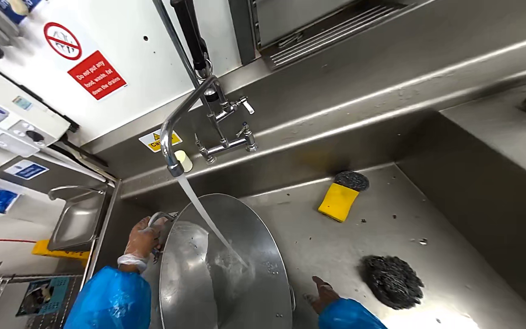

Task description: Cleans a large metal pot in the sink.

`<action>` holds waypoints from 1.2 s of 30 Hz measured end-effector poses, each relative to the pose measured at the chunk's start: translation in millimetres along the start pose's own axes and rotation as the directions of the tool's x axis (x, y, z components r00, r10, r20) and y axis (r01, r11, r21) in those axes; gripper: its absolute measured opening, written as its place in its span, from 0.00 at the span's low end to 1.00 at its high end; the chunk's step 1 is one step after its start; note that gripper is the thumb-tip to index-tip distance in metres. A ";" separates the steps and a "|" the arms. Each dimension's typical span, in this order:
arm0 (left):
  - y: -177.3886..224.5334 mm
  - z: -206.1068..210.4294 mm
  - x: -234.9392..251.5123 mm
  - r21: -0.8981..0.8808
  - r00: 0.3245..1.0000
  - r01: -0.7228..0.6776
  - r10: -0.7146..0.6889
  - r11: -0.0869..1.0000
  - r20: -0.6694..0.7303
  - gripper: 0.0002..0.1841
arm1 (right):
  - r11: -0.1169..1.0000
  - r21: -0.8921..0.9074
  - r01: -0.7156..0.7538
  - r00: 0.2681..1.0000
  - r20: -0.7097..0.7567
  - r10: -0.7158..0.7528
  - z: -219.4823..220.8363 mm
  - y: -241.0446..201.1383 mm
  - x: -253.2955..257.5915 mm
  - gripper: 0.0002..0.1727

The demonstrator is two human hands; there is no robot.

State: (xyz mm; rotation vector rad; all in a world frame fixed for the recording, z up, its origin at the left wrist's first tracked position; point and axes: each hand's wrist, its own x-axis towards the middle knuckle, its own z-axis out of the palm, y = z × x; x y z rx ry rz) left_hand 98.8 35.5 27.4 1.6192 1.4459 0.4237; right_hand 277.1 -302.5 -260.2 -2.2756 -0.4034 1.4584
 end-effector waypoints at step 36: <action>-30.0 -18.7 -14.9 -0.351 0.994 -0.052 0.082 0.935 0.071 0.09 | 0.903 0.429 0.011 1.000 -0.013 -0.006 258.9 -169.4 205.3 0.26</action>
